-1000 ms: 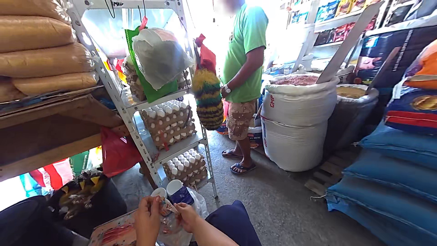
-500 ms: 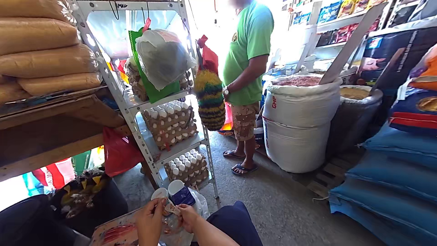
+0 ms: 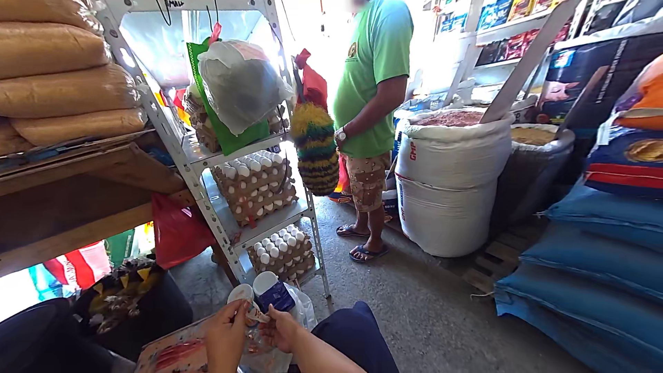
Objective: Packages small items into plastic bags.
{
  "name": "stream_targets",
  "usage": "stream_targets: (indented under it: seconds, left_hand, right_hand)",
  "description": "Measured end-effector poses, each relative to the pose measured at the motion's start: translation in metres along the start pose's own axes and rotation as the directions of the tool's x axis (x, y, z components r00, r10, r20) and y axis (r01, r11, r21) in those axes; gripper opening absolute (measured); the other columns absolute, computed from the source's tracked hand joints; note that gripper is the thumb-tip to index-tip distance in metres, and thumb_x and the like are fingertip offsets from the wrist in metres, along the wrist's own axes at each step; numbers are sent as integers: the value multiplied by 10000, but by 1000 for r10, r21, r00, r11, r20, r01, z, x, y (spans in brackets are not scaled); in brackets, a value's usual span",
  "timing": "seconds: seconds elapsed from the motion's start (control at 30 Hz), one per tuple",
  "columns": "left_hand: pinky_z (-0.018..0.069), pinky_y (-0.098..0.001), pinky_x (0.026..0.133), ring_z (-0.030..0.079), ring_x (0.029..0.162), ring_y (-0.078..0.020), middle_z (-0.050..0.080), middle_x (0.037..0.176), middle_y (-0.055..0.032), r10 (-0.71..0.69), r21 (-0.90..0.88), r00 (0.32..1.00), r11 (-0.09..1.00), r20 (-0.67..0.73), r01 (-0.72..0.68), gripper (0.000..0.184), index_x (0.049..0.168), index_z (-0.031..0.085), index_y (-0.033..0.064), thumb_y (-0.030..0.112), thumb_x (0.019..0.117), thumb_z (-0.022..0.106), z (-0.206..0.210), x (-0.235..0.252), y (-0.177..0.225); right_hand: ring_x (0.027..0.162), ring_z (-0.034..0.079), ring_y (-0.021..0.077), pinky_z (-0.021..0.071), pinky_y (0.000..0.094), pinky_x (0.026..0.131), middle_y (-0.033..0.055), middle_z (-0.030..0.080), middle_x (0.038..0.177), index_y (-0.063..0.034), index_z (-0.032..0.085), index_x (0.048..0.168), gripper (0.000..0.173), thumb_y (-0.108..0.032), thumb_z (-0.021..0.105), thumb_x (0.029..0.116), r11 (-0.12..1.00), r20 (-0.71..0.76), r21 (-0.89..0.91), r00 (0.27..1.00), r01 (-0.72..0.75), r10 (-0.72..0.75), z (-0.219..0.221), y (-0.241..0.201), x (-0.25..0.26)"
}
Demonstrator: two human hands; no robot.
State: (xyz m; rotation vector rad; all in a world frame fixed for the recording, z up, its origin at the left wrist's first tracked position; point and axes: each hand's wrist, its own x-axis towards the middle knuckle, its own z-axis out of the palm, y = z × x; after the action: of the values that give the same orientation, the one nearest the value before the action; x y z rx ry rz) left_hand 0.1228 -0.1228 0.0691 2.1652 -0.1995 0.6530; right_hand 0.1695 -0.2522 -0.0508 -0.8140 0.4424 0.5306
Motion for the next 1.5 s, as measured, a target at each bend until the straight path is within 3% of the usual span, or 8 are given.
stream_targets:
  seconds: [0.43, 0.7, 0.97, 1.03, 1.2, 1.3, 1.4, 1.5]
  left_hand:
    - [579, -477, 698, 704, 766, -283, 746, 957, -167, 163, 167, 987, 973, -11, -159, 171, 945, 782, 17, 162, 933, 692, 14, -4, -16]
    - [588, -544, 769, 731, 827, -334, 753, 911, -167, 161, 204, 985, 964, 64, -170, 195, 936, 791, 13, 182, 951, 694, 12, -16, -17]
    - [573, -439, 635, 676, 686, -246, 734, 882, -139, 187, 239, 982, 954, -3, -181, 218, 933, 778, 23, 207, 947, 662, 6, -10, -18]
    - [575, -515, 734, 699, 762, -296, 739, 908, -156, 66, 227, 992, 970, 104, -88, 191, 955, 781, 17, 186, 976, 697, -2, -11, -21]
    - [577, -512, 725, 700, 756, -296, 743, 911, -155, 52, 247, 996, 966, 79, -70, 174, 978, 780, 19, 173, 970, 702, -6, -9, -21]
    - [565, -449, 613, 670, 651, -262, 730, 850, -154, 189, 270, 981, 948, -44, -170, 195, 939, 770, -2, 169, 939, 676, 2, -12, -22]
    - [588, -527, 741, 714, 769, -317, 741, 902, -173, 102, 256, 994, 961, 36, -108, 159, 991, 773, -9, 122, 970, 686, 2, -17, -23]
    - [584, -498, 676, 699, 719, -307, 731, 883, -177, 170, 254, 985, 955, -43, -154, 200, 992, 760, -18, 142, 955, 647, 4, -13, -22]
  right_hand:
    - [962, 647, 306, 548, 453, 868, 222, 601, 1193, -27, 399, 1480, 671, -568, 290, 1099, 990, -46, -42, 990, -136, 134, 1, -1, -2]
    - [887, 641, 277, 549, 423, 820, 191, 614, 1098, -32, 460, 1413, 660, -583, 285, 1093, 982, -51, -55, 982, -183, 180, 1, 4, -3]
    - [864, 665, 256, 570, 400, 785, 163, 646, 1033, -32, 527, 1316, 656, -598, 287, 1087, 971, 20, -53, 972, -232, 233, 0, 2, 12]
    - [826, 662, 237, 568, 375, 744, 141, 648, 989, -53, 531, 1290, 651, -611, 267, 1081, 966, 42, -74, 967, -248, 252, 1, 8, 11]
    - [915, 653, 247, 551, 398, 816, 158, 643, 1086, -45, 532, 1345, 659, -607, 311, 1080, 957, 45, -119, 961, -264, 271, -1, 8, 12]
    - [768, 666, 213, 563, 348, 700, 119, 677, 937, -62, 591, 1222, 654, -632, 310, 1067, 950, 53, -153, 958, -272, 282, -2, 6, 19]
    - [803, 662, 215, 554, 356, 739, 128, 677, 980, -45, 572, 1268, 641, -606, 328, 1076, 943, 44, -172, 954, -285, 297, -2, 10, 15]
    - [751, 665, 182, 552, 318, 693, 107, 691, 914, -21, 619, 1169, 655, -589, 304, 1088, 944, 60, -229, 965, -238, 257, -3, 6, 15]
